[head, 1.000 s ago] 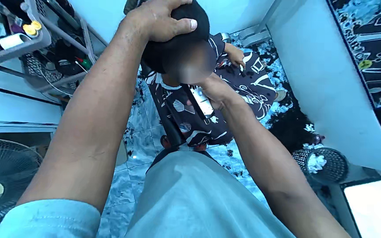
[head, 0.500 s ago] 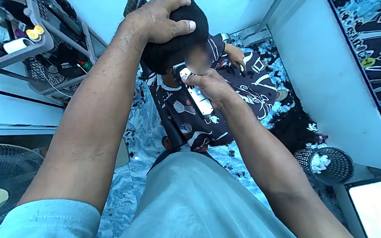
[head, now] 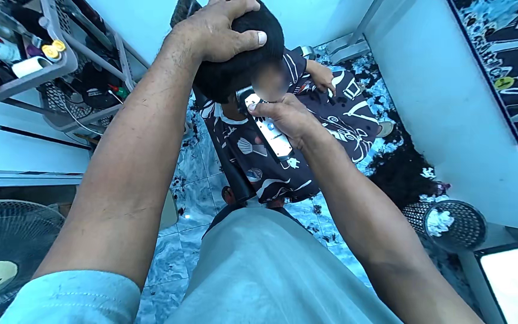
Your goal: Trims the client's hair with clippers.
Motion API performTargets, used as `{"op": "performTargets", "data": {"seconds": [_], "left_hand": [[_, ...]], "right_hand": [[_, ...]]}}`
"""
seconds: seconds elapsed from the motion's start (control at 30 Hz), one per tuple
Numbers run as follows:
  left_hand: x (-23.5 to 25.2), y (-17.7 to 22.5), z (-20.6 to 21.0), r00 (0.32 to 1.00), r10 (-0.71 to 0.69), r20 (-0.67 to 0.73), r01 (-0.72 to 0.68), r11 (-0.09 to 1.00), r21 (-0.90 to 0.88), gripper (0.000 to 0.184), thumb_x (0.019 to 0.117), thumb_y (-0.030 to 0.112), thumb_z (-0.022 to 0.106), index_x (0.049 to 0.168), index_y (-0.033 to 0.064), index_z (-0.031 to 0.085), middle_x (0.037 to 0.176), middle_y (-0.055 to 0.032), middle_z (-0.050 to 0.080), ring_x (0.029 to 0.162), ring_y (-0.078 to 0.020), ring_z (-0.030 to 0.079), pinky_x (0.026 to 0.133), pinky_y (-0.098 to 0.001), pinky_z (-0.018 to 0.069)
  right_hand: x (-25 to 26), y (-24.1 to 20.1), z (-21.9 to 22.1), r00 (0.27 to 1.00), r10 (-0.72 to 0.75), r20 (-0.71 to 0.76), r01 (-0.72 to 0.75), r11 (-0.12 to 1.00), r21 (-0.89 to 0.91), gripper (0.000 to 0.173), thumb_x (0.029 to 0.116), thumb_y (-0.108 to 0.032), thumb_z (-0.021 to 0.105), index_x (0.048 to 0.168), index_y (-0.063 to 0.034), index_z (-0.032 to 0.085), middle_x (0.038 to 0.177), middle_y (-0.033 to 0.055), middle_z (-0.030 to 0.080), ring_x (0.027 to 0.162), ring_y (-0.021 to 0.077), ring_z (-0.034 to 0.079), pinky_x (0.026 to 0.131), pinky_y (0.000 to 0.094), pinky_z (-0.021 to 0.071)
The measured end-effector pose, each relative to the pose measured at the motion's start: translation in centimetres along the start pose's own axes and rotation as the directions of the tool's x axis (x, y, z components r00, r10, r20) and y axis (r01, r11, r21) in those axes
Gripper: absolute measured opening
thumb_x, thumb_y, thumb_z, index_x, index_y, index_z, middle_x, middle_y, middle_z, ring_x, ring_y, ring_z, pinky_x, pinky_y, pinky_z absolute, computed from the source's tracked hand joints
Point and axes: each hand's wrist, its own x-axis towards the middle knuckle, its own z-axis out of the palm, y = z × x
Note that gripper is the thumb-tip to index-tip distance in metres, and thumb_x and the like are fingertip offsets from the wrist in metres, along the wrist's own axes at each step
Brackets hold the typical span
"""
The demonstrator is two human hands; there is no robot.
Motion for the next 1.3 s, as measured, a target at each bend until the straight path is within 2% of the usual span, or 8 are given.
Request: {"op": "performTargets", "data": {"seconds": [0.2, 0.33, 0.43, 0.57, 0.7, 0.8, 0.93, 1.3], "left_hand": [[0.2, -0.2, 0.1, 1.0, -0.013, -0.001, 0.013, 1.0, 0.026, 0.073, 0.0868, 0.08, 0.052, 0.151, 0.0446, 0.046, 0.161, -0.0071, 0.04, 0.144, -0.0255, 0.044, 0.113, -0.0599, 0.0382], [0.1, 0.0, 0.0, 0.999, -0.053, 0.0, 0.053, 0.998, 0.037, 0.076, 0.0851, 0.082, 0.051, 0.153, 0.0484, 0.042, 0.16, -0.0089, 0.04, 0.143, -0.0281, 0.045, 0.111, -0.0635, 0.0386], [0.0, 0.1, 0.1, 0.998, -0.056, -0.005, 0.056, 0.998, 0.026, 0.074, 0.0866, 0.08, 0.052, 0.153, 0.0469, 0.043, 0.16, -0.0088, 0.041, 0.144, -0.0292, 0.044, 0.112, -0.0653, 0.0365], [0.0, 0.0, 0.0, 0.999, -0.045, -0.006, 0.045, 0.999, 0.028, 0.075, 0.0865, 0.081, 0.051, 0.153, 0.0469, 0.044, 0.16, -0.0075, 0.042, 0.145, -0.0275, 0.043, 0.112, -0.064, 0.0362], [0.0, 0.1, 0.0, 0.999, -0.047, -0.002, 0.047, 0.999, 0.016, 0.073, 0.0876, 0.079, 0.053, 0.152, 0.0461, 0.044, 0.16, -0.008, 0.042, 0.144, -0.028, 0.044, 0.112, -0.0634, 0.0371], [0.2, 0.0, 0.0, 0.999, -0.042, 0.003, 0.042, 0.999, 0.028, 0.075, 0.0869, 0.08, 0.052, 0.153, 0.0463, 0.043, 0.16, -0.008, 0.042, 0.144, -0.0276, 0.044, 0.112, -0.0629, 0.0374], [0.2, -0.1, -0.1, 0.999, -0.042, 0.006, 0.042, 0.999, 0.025, 0.075, 0.087, 0.08, 0.052, 0.153, 0.046, 0.043, 0.159, -0.0095, 0.042, 0.144, -0.028, 0.044, 0.112, -0.0628, 0.0372], [0.1, -0.4, -0.3, 0.999, -0.035, 0.003, 0.035, 0.999, 0.003, 0.075, 0.0877, 0.079, 0.052, 0.154, 0.0447, 0.042, 0.159, -0.0078, 0.042, 0.145, -0.0237, 0.043, 0.115, -0.0574, 0.0376]], "right_hand": [[0.1, -0.1, 0.1, 0.999, -0.046, 0.018, 0.046, 0.999, 0.003, 0.033, 0.0973, -0.021, 0.071, 0.12, 0.0009, 0.063, 0.097, 0.0177, 0.069, 0.069, 0.028, 0.071, 0.059, 0.0444, 0.0649], [0.0, -0.1, 0.2, 0.999, 0.024, -0.03, -0.025, 0.999, -0.043, 0.032, 0.0959, -0.023, 0.072, 0.114, 0.0016, 0.064, 0.092, 0.0182, 0.07, 0.067, 0.0284, 0.072, 0.058, 0.0453, 0.0646], [0.0, -0.3, 0.3, 0.999, -0.047, 0.023, 0.048, 0.999, -0.021, 0.033, 0.0978, -0.022, 0.07, 0.12, 0.0009, 0.063, 0.097, 0.0173, 0.069, 0.07, 0.0277, 0.071, 0.06, 0.0439, 0.0649], [-0.1, -0.3, 0.4, 0.999, 0.017, -0.034, -0.019, 0.998, -0.056, 0.032, 0.0965, -0.023, 0.072, 0.115, 0.0019, 0.063, 0.092, 0.0181, 0.07, 0.067, 0.0282, 0.072, 0.058, 0.0444, 0.0647], [0.0, -0.6, 0.4, 0.999, -0.047, 0.015, 0.047, 0.999, -0.009, 0.032, 0.0982, -0.02, 0.07, 0.12, 0.0012, 0.063, 0.098, 0.0173, 0.069, 0.071, 0.0273, 0.071, 0.06, 0.0438, 0.065], [-0.1, -0.5, 0.4, 1.0, 0.015, -0.024, -0.016, 0.999, -0.038, 0.032, 0.0966, -0.022, 0.072, 0.116, 0.0018, 0.063, 0.095, 0.018, 0.07, 0.069, 0.0282, 0.072, 0.059, 0.0459, 0.065], [0.0, -0.7, 0.3, 0.999, -0.047, 0.016, 0.047, 0.999, 0.003, 0.031, 0.098, -0.02, 0.07, 0.118, 0.0014, 0.063, 0.097, 0.017, 0.069, 0.07, 0.0269, 0.071, 0.06, 0.0434, 0.0648], [0.3, -0.8, 0.4, 1.0, 0.007, 0.0, -0.007, 0.999, -0.043, 0.033, 0.0957, -0.022, 0.073, 0.116, 0.0013, 0.063, 0.095, 0.018, 0.07, 0.069, 0.028, 0.072, 0.06, 0.0455, 0.065]]}}
